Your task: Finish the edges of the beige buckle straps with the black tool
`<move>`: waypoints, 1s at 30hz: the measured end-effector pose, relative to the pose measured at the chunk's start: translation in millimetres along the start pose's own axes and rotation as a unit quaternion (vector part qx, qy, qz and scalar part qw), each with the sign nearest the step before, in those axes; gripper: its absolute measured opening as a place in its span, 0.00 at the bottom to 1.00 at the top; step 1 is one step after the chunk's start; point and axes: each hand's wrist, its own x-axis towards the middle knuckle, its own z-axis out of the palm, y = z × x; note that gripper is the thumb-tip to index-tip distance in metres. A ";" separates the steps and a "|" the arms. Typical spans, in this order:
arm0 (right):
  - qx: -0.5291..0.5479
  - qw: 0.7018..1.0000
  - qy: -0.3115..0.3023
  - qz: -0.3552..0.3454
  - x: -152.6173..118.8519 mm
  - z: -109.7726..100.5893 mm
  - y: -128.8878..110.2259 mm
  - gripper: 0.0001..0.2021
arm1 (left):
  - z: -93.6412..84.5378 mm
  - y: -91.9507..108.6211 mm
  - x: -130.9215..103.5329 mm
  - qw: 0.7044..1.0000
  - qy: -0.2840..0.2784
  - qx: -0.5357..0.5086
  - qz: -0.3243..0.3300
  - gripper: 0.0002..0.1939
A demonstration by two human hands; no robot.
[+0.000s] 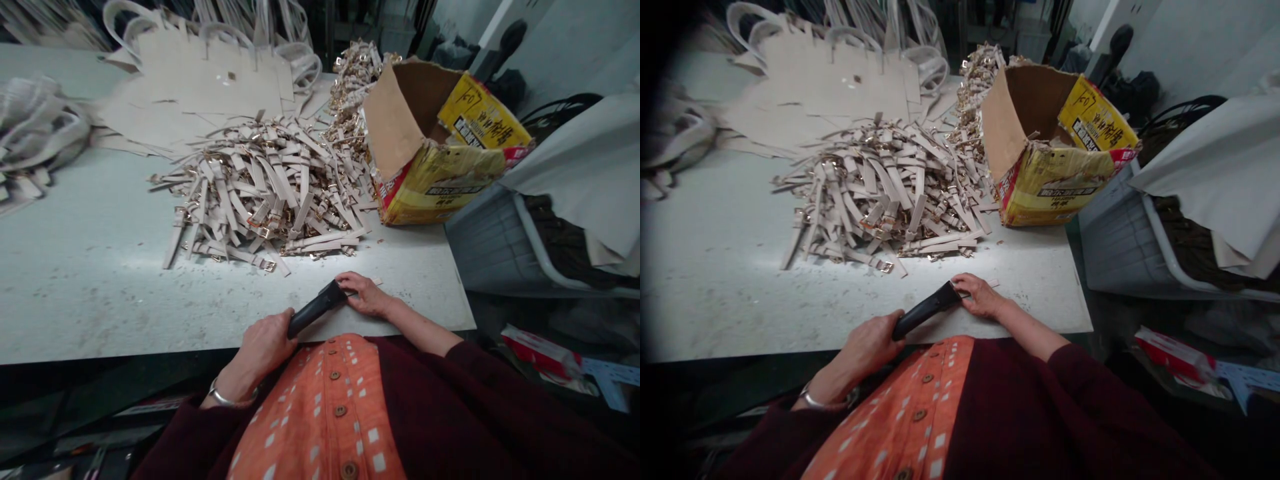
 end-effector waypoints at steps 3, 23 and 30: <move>-0.006 1.000 -0.001 0.007 -0.3 -0.5 2.4 0.15 | 0.7 -2.8 -1.0 1.000 -0.004 -0.007 -0.010 0.18; -0.096 0.994 0.057 0.001 -28.9 24.3 -16.6 0.03 | 10.2 -26.7 -42.4 0.997 -0.028 -0.035 -0.055 0.14; -0.051 0.996 0.072 0.023 -26.9 22.7 -20.9 0.06 | 3.3 -23.6 -31.7 0.998 -0.048 0.017 -0.025 0.17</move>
